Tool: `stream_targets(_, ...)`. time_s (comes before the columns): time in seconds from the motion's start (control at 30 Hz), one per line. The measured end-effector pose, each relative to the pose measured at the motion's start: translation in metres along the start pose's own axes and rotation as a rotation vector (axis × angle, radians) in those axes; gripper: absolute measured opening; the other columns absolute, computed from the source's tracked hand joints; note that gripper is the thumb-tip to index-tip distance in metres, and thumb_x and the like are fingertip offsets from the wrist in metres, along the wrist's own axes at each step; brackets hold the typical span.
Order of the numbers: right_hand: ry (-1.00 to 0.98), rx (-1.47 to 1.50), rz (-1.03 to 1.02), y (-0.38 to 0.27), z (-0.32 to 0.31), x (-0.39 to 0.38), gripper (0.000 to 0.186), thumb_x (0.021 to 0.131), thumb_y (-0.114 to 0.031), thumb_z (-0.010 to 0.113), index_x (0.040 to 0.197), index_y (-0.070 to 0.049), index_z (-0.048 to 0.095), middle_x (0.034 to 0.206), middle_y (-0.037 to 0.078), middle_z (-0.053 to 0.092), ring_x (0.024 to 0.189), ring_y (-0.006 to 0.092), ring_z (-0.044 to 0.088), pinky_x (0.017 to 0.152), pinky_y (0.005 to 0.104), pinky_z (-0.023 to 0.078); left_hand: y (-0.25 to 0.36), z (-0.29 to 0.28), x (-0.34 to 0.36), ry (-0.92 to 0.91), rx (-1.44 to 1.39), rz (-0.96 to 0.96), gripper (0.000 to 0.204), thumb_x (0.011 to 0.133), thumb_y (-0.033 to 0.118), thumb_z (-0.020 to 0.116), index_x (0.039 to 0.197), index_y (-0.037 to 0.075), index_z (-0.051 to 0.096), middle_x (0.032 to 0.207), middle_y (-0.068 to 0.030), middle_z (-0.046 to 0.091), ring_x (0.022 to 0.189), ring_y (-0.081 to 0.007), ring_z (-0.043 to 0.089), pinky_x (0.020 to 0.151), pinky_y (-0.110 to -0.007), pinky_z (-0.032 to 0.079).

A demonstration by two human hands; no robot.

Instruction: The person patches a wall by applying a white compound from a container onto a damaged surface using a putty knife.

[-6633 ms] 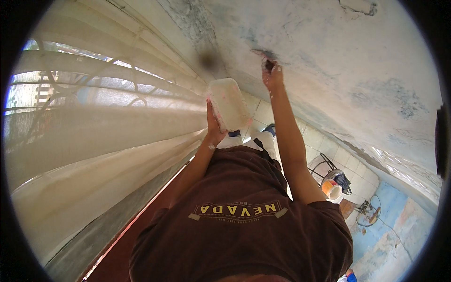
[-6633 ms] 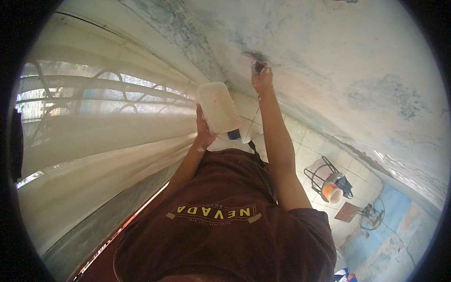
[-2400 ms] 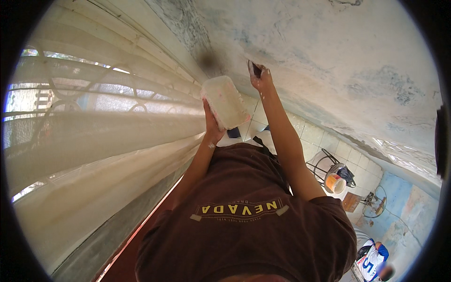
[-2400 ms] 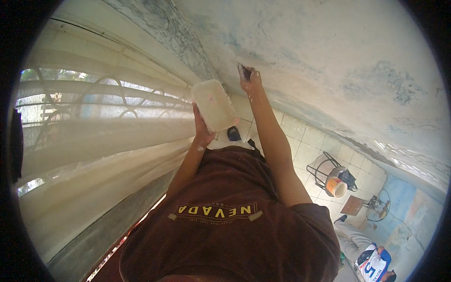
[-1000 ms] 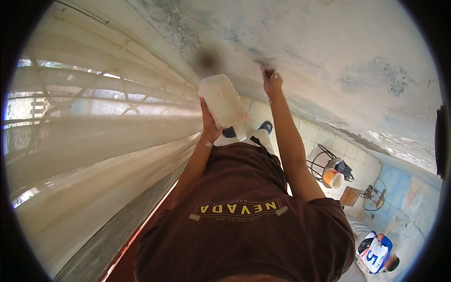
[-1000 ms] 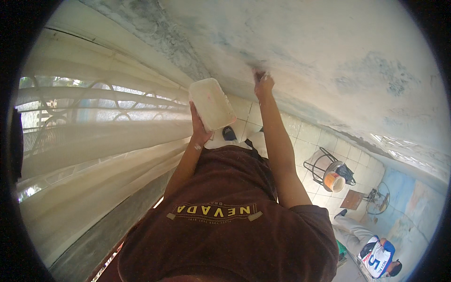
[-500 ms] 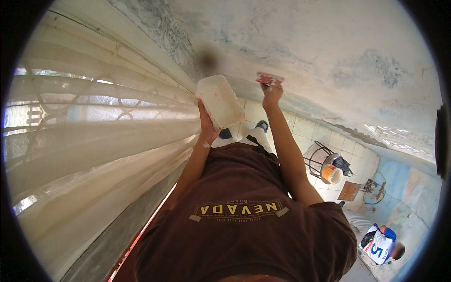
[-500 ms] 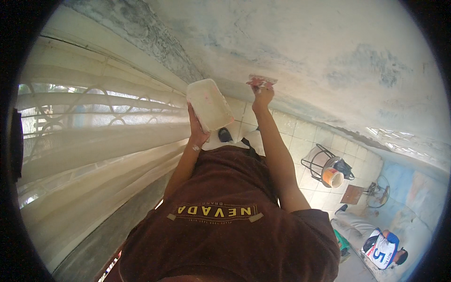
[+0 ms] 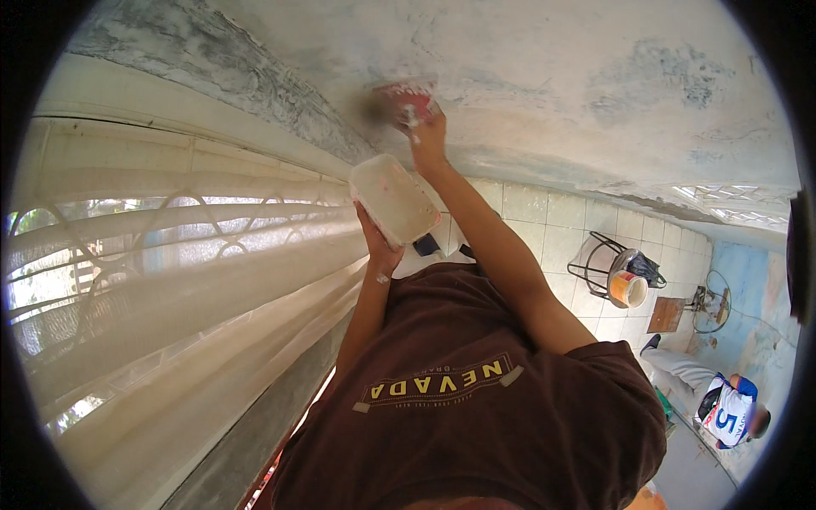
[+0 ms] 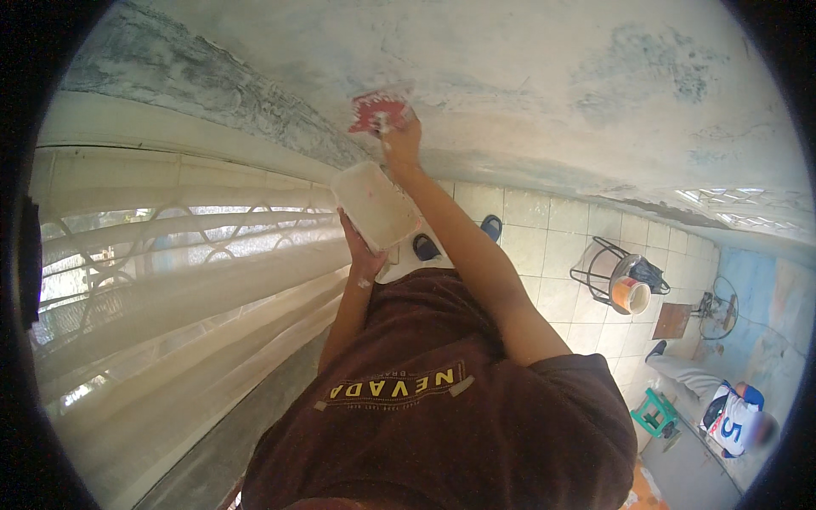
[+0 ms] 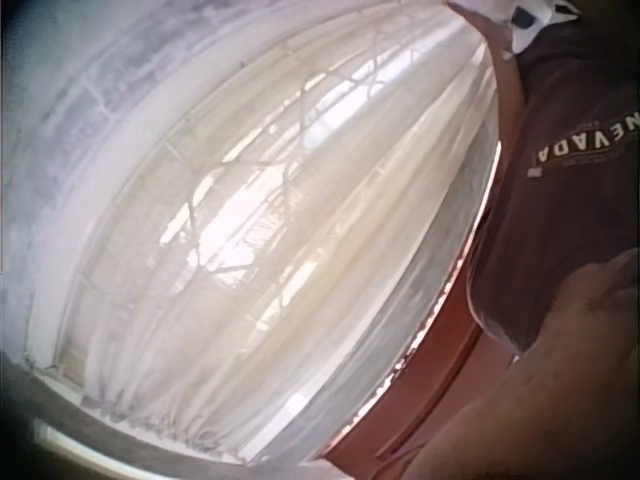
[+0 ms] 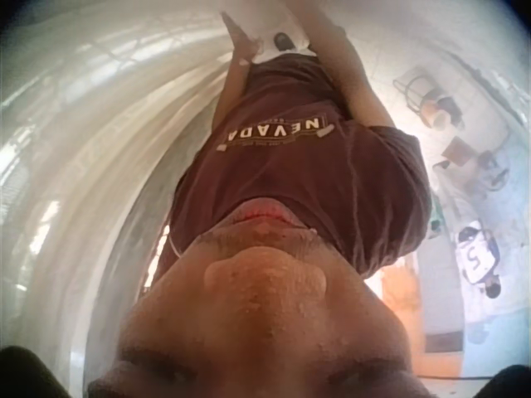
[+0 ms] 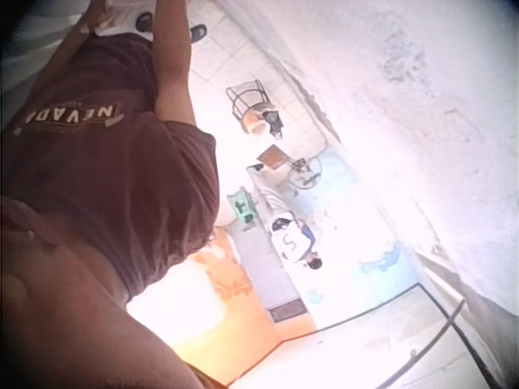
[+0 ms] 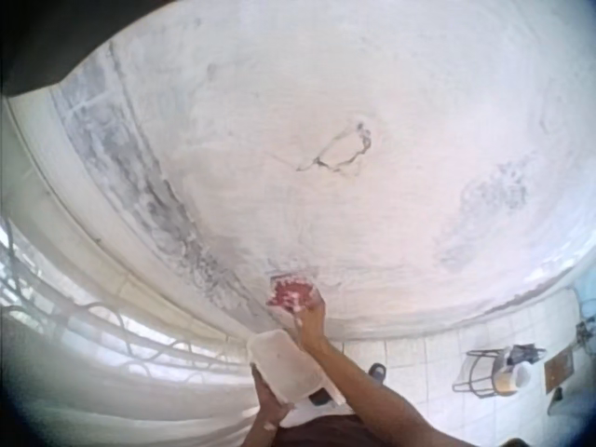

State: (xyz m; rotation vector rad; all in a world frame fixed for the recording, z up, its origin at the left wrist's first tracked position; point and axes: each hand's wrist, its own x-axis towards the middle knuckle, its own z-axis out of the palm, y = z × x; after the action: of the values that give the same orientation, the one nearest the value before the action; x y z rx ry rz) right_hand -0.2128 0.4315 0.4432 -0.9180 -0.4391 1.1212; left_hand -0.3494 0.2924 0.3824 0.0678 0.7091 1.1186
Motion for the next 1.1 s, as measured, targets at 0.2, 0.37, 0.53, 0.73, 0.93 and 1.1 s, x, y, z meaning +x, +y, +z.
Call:
stream_targets(0.2,0.176,0.499,0.53,0.079,-0.194,0.061,0.019,0.098,-0.007,0.045,0.089,0.005,0.058,0.091,0.015,0.063,0.089,0.026,0.063,0.082,0.0323,0.058,0.002,0.01,0.002,-0.03,0.065,0.044,0.07,0.093,0.068,0.035,0.144,0.02,0.038,0.14,-0.0041,0.047,0.127,-0.0281,0.047,0.103,-0.051,0.041)
stream_targets(0.37,0.236,0.551,0.31,0.004,-0.169,0.105,0.021,0.094,0.001,0.037,0.089,0.006,0.056,0.093,0.019,0.063,0.087,0.028,0.063,0.085,0.035,0.058,0.004,0.006,0.001,-0.003,0.048,0.046,0.069,0.094,0.067,0.035,0.144,0.02,0.038,0.14,-0.0042,0.047,0.127,-0.0272,0.047,0.104,-0.049,0.042)
stream_targets(0.53,0.2,0.503,0.159,-0.053,-0.131,0.053,0.02,0.095,-0.004,0.04,0.095,0.005,0.057,0.094,0.015,0.064,0.085,0.025,0.063,0.08,0.0336,0.057,0.004,0.006,0.003,0.011,0.013,-0.012,0.072,0.092,0.068,0.041,0.145,0.021,0.036,0.143,-0.0022,0.044,0.129,-0.025,0.044,0.106,-0.045,0.04)
stream_targets(0.73,0.067,0.421,-0.156,-0.002,-0.155,-0.008,0.025,0.098,-0.014,0.041,0.104,0.0,0.061,0.101,0.011,0.066,0.092,0.0204,0.064,0.079,0.0304,0.054,0.005,0.006,-0.003,-0.07,0.027,-0.026,0.072,0.091,0.068,0.041,0.146,0.021,0.036,0.144,-0.0028,0.044,0.13,-0.0252,0.044,0.106,-0.046,0.041)
stream_targets(0.93,-0.019,0.111,0.532,0.079,-0.188,0.043,0.03,0.1,-0.017,0.037,0.1,-0.001,0.062,0.099,0.008,0.067,0.079,0.0139,0.06,0.071,0.0257,0.051,0.007,0.029,-0.013,-0.056,0.085,0.01,0.071,0.093,0.067,0.04,0.146,0.02,0.036,0.143,-0.004,0.045,0.128,-0.0252,0.047,0.104,-0.047,0.043)
stream_targets(1.1,0.102,0.506,0.337,0.039,-0.156,0.096,0.026,0.1,-0.005,0.033,0.104,0.009,0.054,0.11,0.02,0.059,0.092,0.0242,0.059,0.081,0.0302,0.056,0.007,0.025,0.002,-0.13,-0.012,-0.013,0.065,0.097,0.062,0.032,0.146,0.019,0.034,0.144,-0.0057,0.044,0.13,-0.0285,0.045,0.107,-0.05,0.04)
